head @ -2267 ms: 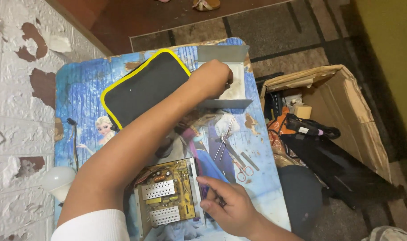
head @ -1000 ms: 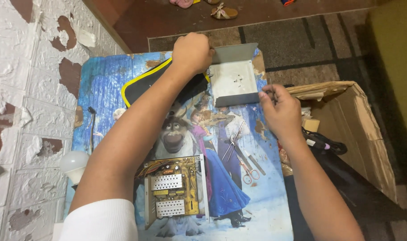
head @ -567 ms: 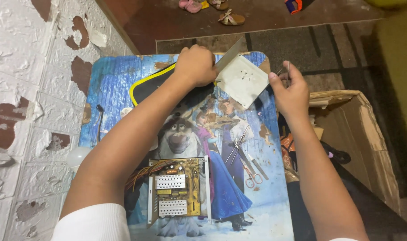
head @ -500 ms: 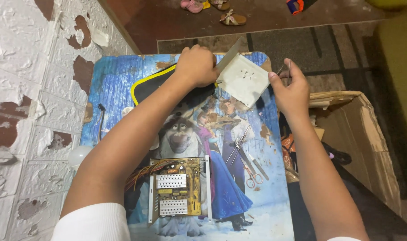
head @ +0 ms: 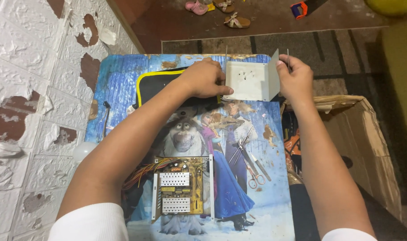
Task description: Disassembling a computer power supply unit to remove internal components like the circuit board and fan using a screwdriver.
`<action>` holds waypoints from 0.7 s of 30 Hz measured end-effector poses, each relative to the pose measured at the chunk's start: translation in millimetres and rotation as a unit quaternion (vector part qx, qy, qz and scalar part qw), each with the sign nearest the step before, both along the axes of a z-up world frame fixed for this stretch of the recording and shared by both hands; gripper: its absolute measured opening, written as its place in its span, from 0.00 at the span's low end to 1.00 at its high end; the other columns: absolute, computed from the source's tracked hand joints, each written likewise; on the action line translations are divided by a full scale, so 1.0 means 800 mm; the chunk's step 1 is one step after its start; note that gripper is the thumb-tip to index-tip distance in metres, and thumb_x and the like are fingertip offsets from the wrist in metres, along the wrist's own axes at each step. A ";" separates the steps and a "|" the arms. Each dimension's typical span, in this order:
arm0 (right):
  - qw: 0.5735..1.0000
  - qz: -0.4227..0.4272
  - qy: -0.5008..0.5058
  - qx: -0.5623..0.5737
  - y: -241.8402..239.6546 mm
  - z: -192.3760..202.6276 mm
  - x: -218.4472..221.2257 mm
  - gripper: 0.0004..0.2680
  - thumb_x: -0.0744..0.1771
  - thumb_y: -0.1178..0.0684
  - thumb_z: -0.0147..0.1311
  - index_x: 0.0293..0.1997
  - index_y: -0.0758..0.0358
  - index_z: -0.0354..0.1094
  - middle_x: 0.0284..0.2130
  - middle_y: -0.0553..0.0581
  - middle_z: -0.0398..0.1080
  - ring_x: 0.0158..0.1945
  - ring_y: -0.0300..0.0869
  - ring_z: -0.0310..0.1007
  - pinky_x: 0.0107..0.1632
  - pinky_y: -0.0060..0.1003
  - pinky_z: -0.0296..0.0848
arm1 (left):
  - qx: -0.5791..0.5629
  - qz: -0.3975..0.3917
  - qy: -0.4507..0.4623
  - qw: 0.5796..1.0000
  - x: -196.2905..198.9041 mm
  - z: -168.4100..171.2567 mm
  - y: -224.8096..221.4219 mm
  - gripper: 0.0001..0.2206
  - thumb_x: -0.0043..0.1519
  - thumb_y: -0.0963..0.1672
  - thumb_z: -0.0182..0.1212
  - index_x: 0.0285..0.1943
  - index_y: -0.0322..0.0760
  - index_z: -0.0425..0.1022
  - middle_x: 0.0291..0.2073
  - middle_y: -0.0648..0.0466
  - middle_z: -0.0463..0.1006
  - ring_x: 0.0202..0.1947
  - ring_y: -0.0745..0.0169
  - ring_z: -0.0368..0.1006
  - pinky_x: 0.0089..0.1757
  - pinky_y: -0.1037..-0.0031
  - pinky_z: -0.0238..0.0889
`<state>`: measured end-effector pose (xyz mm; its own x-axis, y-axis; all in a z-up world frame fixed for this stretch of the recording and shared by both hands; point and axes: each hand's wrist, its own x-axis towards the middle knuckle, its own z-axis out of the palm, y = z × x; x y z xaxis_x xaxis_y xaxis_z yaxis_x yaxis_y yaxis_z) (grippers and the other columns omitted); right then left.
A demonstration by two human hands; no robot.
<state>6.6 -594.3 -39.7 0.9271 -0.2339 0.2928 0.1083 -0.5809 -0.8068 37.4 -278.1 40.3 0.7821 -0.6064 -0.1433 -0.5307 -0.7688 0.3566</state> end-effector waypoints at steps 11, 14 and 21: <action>1.000 0.003 0.026 0.017 0.000 0.020 -0.006 0.10 0.77 0.51 0.62 0.66 0.61 0.81 0.53 0.65 0.82 0.60 0.56 0.82 0.56 0.52 0.79 | 0.138 0.035 0.037 0.989 -0.036 0.050 0.081 0.65 0.46 0.66 0.82 0.92 0.47 0.50 0.86 0.39 0.57 0.84 0.35 0.55 0.76 0.37 0.40; 0.999 -0.019 0.005 0.045 -0.008 0.009 -0.001 0.10 0.77 0.50 0.62 0.66 0.58 0.81 0.51 0.61 0.83 0.57 0.51 0.83 0.54 0.46 0.81 | 0.181 0.059 0.049 0.981 -0.050 0.052 0.107 0.71 0.42 0.65 0.85 0.94 0.51 0.42 0.87 0.42 0.56 0.86 0.39 0.51 0.76 0.33 0.39; 0.996 -0.041 0.035 0.071 -0.001 0.014 -0.029 0.10 0.75 0.50 0.64 0.65 0.53 0.81 0.46 0.53 0.82 0.47 0.42 0.83 0.41 0.37 0.84 | 0.148 0.098 0.083 0.981 -0.007 0.020 0.132 0.74 0.39 0.70 0.83 0.94 0.55 0.42 0.84 0.43 0.62 0.84 0.42 0.56 0.74 0.38 0.49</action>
<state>-16.4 -595.2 -28.8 0.9202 -0.3447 0.1858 0.0049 -0.4643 -0.8856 31.8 -172.2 56.7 0.8309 -0.3594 -0.4248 -0.3157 -0.9331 0.1720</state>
